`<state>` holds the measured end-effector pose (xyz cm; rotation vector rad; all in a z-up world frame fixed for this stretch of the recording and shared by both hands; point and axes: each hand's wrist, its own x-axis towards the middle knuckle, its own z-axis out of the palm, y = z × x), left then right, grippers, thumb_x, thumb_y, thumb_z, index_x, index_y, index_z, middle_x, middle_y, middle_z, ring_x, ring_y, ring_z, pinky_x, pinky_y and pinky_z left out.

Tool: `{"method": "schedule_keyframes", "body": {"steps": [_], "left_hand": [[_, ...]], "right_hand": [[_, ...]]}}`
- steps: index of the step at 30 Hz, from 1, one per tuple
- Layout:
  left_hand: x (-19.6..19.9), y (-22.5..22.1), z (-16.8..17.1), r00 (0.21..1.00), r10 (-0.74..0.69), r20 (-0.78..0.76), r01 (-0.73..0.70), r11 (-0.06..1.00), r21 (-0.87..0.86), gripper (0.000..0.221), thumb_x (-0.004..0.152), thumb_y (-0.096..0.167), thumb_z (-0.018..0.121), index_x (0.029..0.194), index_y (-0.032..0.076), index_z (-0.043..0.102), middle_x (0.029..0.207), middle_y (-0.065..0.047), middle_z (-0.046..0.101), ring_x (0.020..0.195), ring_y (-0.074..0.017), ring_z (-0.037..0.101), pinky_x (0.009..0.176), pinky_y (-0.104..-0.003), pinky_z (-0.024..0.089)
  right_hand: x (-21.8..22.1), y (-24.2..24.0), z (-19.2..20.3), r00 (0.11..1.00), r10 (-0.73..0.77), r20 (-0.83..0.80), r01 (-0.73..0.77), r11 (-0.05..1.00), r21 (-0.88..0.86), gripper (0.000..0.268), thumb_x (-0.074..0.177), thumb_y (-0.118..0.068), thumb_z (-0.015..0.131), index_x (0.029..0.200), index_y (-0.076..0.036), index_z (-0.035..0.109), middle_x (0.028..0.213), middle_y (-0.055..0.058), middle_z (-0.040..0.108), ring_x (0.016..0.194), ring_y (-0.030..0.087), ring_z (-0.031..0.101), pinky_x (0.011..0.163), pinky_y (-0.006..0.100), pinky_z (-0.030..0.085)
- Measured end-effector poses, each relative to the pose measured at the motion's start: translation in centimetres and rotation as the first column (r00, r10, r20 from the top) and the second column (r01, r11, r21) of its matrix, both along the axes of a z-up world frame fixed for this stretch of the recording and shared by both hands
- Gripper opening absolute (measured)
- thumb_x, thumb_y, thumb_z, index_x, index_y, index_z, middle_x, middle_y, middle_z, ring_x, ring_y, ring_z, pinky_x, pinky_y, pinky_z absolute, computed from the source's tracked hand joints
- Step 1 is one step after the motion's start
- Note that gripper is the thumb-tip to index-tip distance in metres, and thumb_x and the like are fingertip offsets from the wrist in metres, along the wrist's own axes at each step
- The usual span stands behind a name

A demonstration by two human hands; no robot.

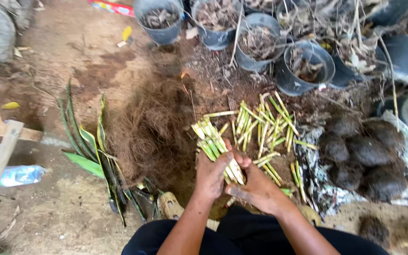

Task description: The person sits on the ground and gathers cut green plant stems into a neat bundle. They repeatedly pick up stems, align them, and hold the growing bundle in one hand while adding more pieces with the other.

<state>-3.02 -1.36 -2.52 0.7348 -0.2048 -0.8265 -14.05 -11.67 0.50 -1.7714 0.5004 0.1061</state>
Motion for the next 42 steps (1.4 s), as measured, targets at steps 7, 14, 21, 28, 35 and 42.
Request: {"method": "schedule_keyframes", "body": {"steps": [7,14,21,28,35,42], "left_hand": [[0.0,-0.5,-0.1,0.998,-0.023,-0.064,0.023,1.0,-0.002,0.022,0.093,0.005,0.065,0.113,-0.003,0.06,0.084,-0.017,0.072,0.081,-0.0308,0.076,0.081,-0.048,0.065],[-0.3,-1.0,0.2,0.997,0.047,-0.063,-0.042,0.997,0.071,0.018,0.091,0.003,0.067,0.106,-0.001,0.057,0.08,-0.013,0.066,0.073,-0.025,0.068,0.069,-0.038,0.058],[-0.4,-1.2,0.2,0.951,0.132,-0.278,-0.101,0.987,0.124,0.021,0.089,0.008,0.067,0.105,0.002,0.055,0.079,-0.01,0.059,0.072,-0.0227,0.064,0.068,-0.037,0.058],[0.1,-1.2,0.9,0.953,0.116,-0.279,-0.082,0.988,0.132,0.024,0.087,0.005,0.066,0.106,0.002,0.052,0.079,-0.011,0.059,0.07,-0.0229,0.064,0.066,-0.036,0.059],[0.0,-0.2,1.1,0.999,0.033,0.034,-0.035,0.997,0.075,0.025,0.085,-0.002,0.069,0.106,-0.002,0.055,0.083,-0.012,0.061,0.073,-0.0221,0.066,0.071,-0.035,0.061],[-0.2,0.5,2.2,0.996,-0.085,-0.012,0.086,0.987,0.137,0.031,0.077,-0.003,0.072,0.104,0.004,0.059,0.087,-0.008,0.065,0.075,-0.0209,0.071,0.074,-0.037,0.065]], "right_hand": [[-1.0,-0.6,-2.4,0.993,0.005,-0.12,0.009,0.994,0.113,0.114,0.075,-0.074,0.069,0.154,0.002,0.036,0.147,0.026,0.051,0.14,0.037,0.052,0.12,0.043,0.039],[-1.8,-0.2,-2.4,0.993,-0.05,0.11,0.024,0.975,0.221,0.118,0.081,-0.078,0.063,0.163,-0.004,0.023,0.151,0.023,0.05,0.134,0.033,0.056,0.108,0.043,0.048],[-1.2,0.9,-1.8,0.984,-0.158,0.079,0.161,0.986,-0.036,0.11,0.078,-0.081,0.051,0.157,-0.006,0.034,0.142,0.022,0.061,0.134,0.035,0.06,0.113,0.042,0.043],[-0.7,0.5,-0.3,0.991,-0.096,-0.092,0.094,0.995,-0.022,0.101,0.082,-0.068,0.059,0.16,-0.011,0.029,0.152,0.021,0.051,0.141,0.035,0.05,0.117,0.043,0.037],[0.6,0.2,0.9,0.94,0.084,-0.329,-0.105,0.993,-0.047,0.11,0.075,-0.046,0.088,0.152,0.002,0.025,0.155,0.025,0.039,0.146,0.032,0.041,0.122,0.042,0.03],[0.5,0.6,2.7,0.907,0.131,-0.401,-0.106,0.991,0.084,0.1,0.062,-0.04,0.083,0.145,-0.002,0.043,0.134,0.022,0.068,0.126,0.03,0.067,0.116,0.038,0.047]]}}
